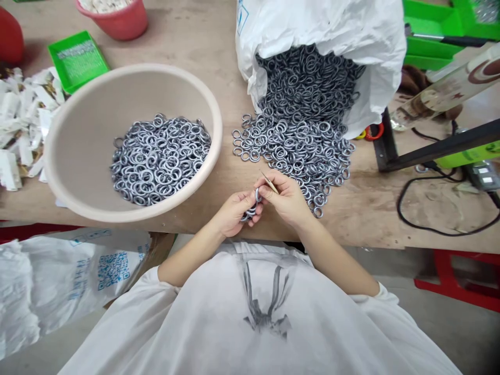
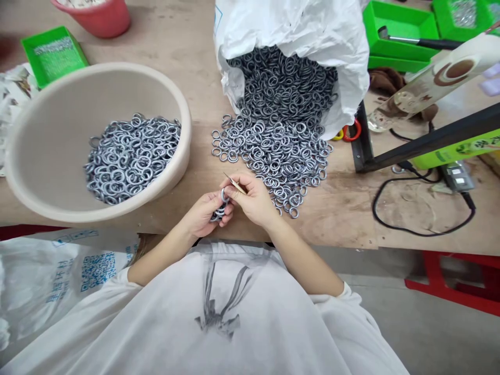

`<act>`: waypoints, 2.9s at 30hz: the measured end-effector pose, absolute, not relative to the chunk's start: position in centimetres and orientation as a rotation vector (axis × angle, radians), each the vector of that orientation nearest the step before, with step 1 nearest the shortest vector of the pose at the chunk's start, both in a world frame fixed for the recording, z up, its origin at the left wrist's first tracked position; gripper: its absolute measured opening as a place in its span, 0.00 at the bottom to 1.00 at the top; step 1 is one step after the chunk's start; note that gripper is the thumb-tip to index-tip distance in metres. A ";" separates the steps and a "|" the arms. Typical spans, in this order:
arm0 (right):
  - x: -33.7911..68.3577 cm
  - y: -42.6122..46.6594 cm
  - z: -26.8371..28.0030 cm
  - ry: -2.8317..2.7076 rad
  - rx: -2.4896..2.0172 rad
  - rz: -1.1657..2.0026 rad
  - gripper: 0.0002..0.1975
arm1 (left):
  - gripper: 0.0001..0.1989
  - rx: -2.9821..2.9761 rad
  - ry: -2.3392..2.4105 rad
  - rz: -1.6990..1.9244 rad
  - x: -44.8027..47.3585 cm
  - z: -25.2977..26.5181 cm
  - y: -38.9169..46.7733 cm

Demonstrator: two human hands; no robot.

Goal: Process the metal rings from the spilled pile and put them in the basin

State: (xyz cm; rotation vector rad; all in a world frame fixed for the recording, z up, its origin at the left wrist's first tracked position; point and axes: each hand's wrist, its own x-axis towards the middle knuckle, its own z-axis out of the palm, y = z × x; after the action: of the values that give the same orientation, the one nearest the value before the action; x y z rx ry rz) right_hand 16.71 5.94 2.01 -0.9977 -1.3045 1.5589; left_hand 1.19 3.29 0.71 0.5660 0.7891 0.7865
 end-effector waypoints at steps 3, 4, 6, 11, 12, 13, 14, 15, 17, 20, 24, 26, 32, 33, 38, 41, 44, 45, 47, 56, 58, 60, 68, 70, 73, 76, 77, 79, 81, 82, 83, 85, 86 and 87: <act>17.0 6.0 1.4 -1.406 -1.007 1.423 0.15 | 0.25 0.509 0.738 0.724 1.2 0.8 3.2; 17.0 6.0 1.3 -1.456 -1.013 1.365 0.15 | 0.25 0.495 0.745 0.738 1.2 0.9 3.1; 17.1 5.9 1.4 -1.563 -1.039 1.234 0.16 | 0.24 0.480 0.778 0.778 1.2 1.1 3.0; 16.9 5.1 2.0 -1.648 -1.158 1.122 0.20 | 0.26 0.528 0.841 0.795 1.6 1.6 2.6; 16.9 5.0 2.0 -1.639 -1.178 1.152 0.20 | 0.26 0.531 0.836 0.789 1.6 1.6 2.6; 16.9 4.9 2.0 -1.629 -1.193 1.181 0.20 | 0.27 0.525 0.831 0.788 1.6 1.7 2.6; 17.0 4.9 2.0 -1.623 -1.208 1.197 0.21 | 0.26 0.513 0.827 0.794 1.6 1.8 2.7; 17.1 4.8 2.0 -1.629 -1.226 1.187 0.21 | 0.25 0.499 0.827 0.805 1.6 1.9 2.7; 17.4 4.6 2.3 -1.698 -1.275 1.078 0.22 | 0.23 0.482 0.836 0.836 1.5 2.0 2.8; 17.8 4.1 3.0 -1.929 -1.335 0.851 0.24 | 0.20 0.484 0.876 0.889 1.4 2.0 3.0; 17.7 3.5 3.6 -2.141 -1.350 0.731 0.25 | 0.18 0.447 0.938 0.924 1.6 2.1 2.9; 17.7 3.4 3.5 -2.169 -1.363 0.693 0.26 | 0.18 0.437 0.942 0.919 1.7 2.1 2.8; 17.7 3.6 3.1 -2.132 -1.363 0.820 0.27 | 0.17 0.476 0.916 0.913 1.5 1.7 3.1; 17.6 3.6 3.0 -2.106 -1.361 0.878 0.26 | 0.16 0.481 0.906 0.912 1.4 1.6 3.2; 17.5 4.3 2.2 -2.003 -1.370 1.020 0.24 | 0.16 0.505 0.875 0.892 0.9 1.5 3.3; 18.2 5.7 1.5 -1.902 -1.557 0.819 0.24 | 0.17 0.556 0.852 0.837 0.8 1.9 2.7; 18.7 6.3 1.5 -1.779 -1.626 0.718 0.22 | 0.17 0.578 0.832 0.798 0.8 2.0 2.3; 18.6 6.2 1.7 -1.768 -1.559 0.786 0.21 | 0.17 0.570 0.840 0.811 0.8 2.0 2.3; 18.0 5.4 2.2 -1.754 -1.364 1.039 0.19 | 0.17 0.559 0.865 0.848 0.8 1.8 2.4; 16.2 9.8 1.9 -1.893 -1.472 0.949 0.15 | 0.14 0.544 0.925 0.834 0.3 0.9 2.4; 16.1 12.1 1.6 -2.087 -1.586 0.683 0.09 | 0.13 0.544 0.930 0.841 0.0 0.9 2.3; 15.7 13.6 1.4 -2.224 -1.703 0.486 0.14 | 0.12 0.544 0.925 0.845 -0.2 0.9 2.3; 15.2 14.7 0.9 -2.386 -1.911 0.254 0.14 | 0.11 0.501 0.962 0.888 -0.6 0.6 2.3; 15.4 14.5 0.8 -2.385 -1.903 0.243 0.15 | 0.10 0.491 0.953 0.889 -0.6 0.6 2.5; 15.7 14.3 0.8 -2.386 -1.865 0.239 0.15 | 0.11 0.468 0.921 0.884 -0.5 0.6 2.6; 15.6 14.3 0.7 -2.408 -1.846 0.253 0.14 | 0.15 0.464 0.913 0.888 -0.3 0.7 2.7; 15.7 14.4 0.7 -2.406 -1.845 0.263 0.14 | 0.16 0.470 0.921 0.891 -0.3 0.8 2.7; 16.0 14.6 0.6 -2.373 -1.830 0.305 0.13 | 0.19 0.486 0.937 0.898 -0.2 0.8 2.7; 16.5 14.5 0.6 -2.291 -1.779 0.394 0.12 | 0.21 0.501 0.946 0.909 -0.2 0.9 2.7; 16.8 14.3 0.6 -2.223 -1.743 0.473 0.10 | 0.22 0.506 0.949 0.920 -0.2 0.9 2.7; 17.2 13.9 0.8 -2.139 -1.697 0.587 0.09 | 0.22 0.510 0.954 0.934 -0.1 0.9 2.7; 17.6 12.6 1.3 -1.925 -1.556 0.897 0.09 | 0.23 0.520 0.974 0.971 0.1 0.8 2.8; 17.8 11.7 1.6 -1.805 -1.463 1.063 0.10 | 0.24 0.530 0.988 0.990 0.2 0.8 2.9; 17.8 10.7 1.9 -1.687 -1.355 1.214 0.11 | 0.24 0.543 1.001 1.006 0.4 0.8 2.9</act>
State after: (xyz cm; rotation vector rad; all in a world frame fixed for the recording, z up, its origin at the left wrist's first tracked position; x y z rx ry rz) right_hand 17.75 10.72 1.85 -1.3548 -1.6870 1.2143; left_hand 0.43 2.95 0.79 0.5429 1.0005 1.0058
